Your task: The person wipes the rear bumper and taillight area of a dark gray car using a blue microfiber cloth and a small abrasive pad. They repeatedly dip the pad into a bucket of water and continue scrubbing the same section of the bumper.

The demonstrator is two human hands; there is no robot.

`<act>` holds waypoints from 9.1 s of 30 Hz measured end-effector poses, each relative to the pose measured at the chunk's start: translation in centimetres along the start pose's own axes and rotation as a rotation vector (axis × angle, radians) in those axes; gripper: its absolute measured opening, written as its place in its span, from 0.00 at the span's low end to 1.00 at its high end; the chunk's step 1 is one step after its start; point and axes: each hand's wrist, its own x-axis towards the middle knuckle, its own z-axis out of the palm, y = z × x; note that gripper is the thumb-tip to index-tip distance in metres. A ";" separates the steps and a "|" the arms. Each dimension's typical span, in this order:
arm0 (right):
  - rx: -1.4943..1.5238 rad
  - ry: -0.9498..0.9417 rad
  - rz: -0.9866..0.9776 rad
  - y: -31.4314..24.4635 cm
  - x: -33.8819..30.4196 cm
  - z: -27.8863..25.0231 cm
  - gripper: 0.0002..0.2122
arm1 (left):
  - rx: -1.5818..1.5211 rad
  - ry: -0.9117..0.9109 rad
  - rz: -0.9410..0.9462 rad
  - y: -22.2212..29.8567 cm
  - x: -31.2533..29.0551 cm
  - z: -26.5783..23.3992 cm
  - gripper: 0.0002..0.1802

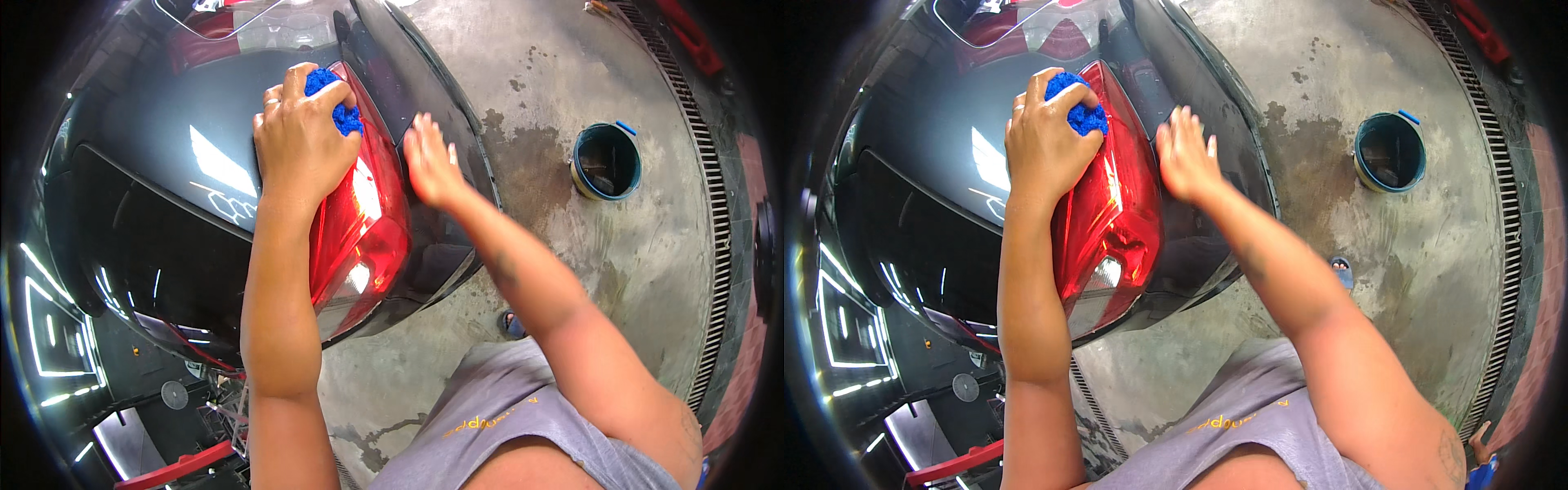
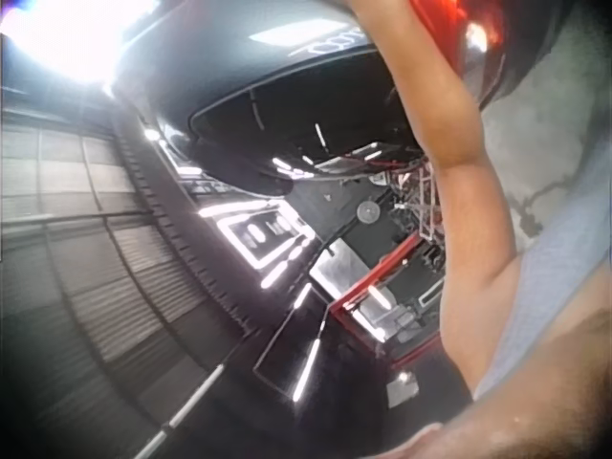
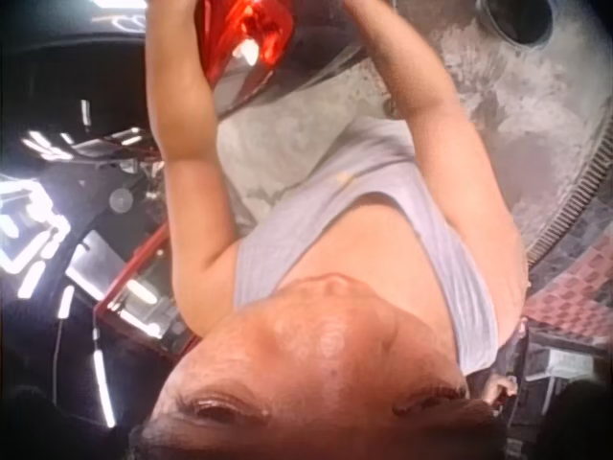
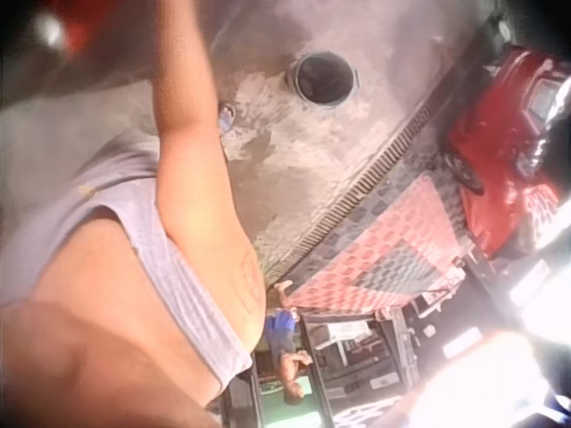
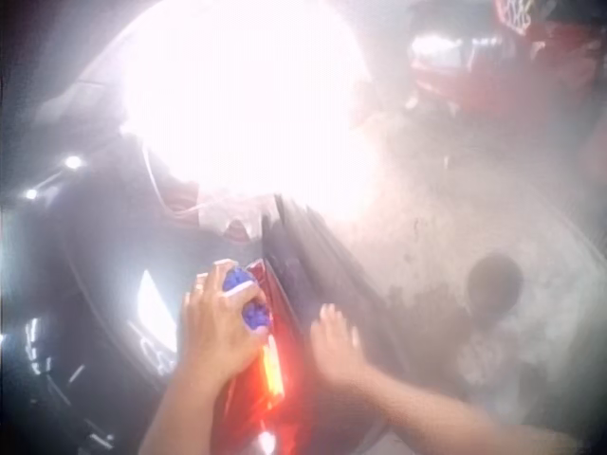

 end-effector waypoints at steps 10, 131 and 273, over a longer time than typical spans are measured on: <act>0.102 -0.123 -0.338 5.5 -2.4 -1.8 0.31 | 0.088 -0.008 0.024 -0.3 -0.1 1.4 0.17; -0.133 0.377 -0.347 1.4 -26.6 8.0 0.32 | -0.235 0.175 0.642 0.4 -9.4 -7.8 0.16; 0.057 -0.094 -0.082 -3.0 -6.3 -1.8 0.35 | -0.287 0.341 0.304 0.4 -13.8 -6.2 0.16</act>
